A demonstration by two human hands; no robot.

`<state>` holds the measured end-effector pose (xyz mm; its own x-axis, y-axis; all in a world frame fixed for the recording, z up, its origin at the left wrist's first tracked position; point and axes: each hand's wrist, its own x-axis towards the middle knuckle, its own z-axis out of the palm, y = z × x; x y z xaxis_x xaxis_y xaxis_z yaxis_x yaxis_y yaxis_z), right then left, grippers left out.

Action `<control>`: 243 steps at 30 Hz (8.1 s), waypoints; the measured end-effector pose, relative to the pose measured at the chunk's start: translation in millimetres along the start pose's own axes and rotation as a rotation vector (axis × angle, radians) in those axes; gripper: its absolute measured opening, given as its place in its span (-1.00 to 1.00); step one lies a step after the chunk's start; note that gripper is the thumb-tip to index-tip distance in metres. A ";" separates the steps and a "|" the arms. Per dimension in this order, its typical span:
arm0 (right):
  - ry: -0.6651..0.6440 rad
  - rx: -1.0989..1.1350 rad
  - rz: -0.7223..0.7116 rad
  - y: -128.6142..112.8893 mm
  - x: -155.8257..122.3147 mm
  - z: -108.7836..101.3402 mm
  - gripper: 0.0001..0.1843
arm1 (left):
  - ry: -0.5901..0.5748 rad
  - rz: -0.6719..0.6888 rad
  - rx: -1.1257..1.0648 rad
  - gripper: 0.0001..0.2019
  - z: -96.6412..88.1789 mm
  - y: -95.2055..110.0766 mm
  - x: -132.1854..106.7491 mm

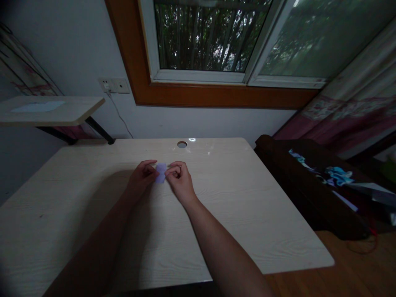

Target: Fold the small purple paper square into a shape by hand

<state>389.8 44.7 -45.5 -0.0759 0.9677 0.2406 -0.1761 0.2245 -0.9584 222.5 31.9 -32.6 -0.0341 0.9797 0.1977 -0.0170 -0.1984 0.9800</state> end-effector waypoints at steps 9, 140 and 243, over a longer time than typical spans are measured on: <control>-0.024 -0.062 -0.020 -0.5 -1.6 0.0 -0.69 | -0.010 0.015 0.037 -0.54 0.5 -3.9 2.2; 0.002 0.059 0.066 8.5 4.4 -1.5 -0.49 | -0.129 -0.078 -0.050 -0.40 -0.9 -7.9 3.5; -0.098 -0.315 0.015 1.3 0.5 -4.4 -0.74 | -0.126 -0.041 0.068 -0.48 -1.2 -8.0 4.1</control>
<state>393.8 46.0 -47.3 -0.1727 0.9589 0.2250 0.1364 0.2496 -0.9587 221.4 37.4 -39.7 0.0911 0.9838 0.1543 0.0516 -0.1594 0.9859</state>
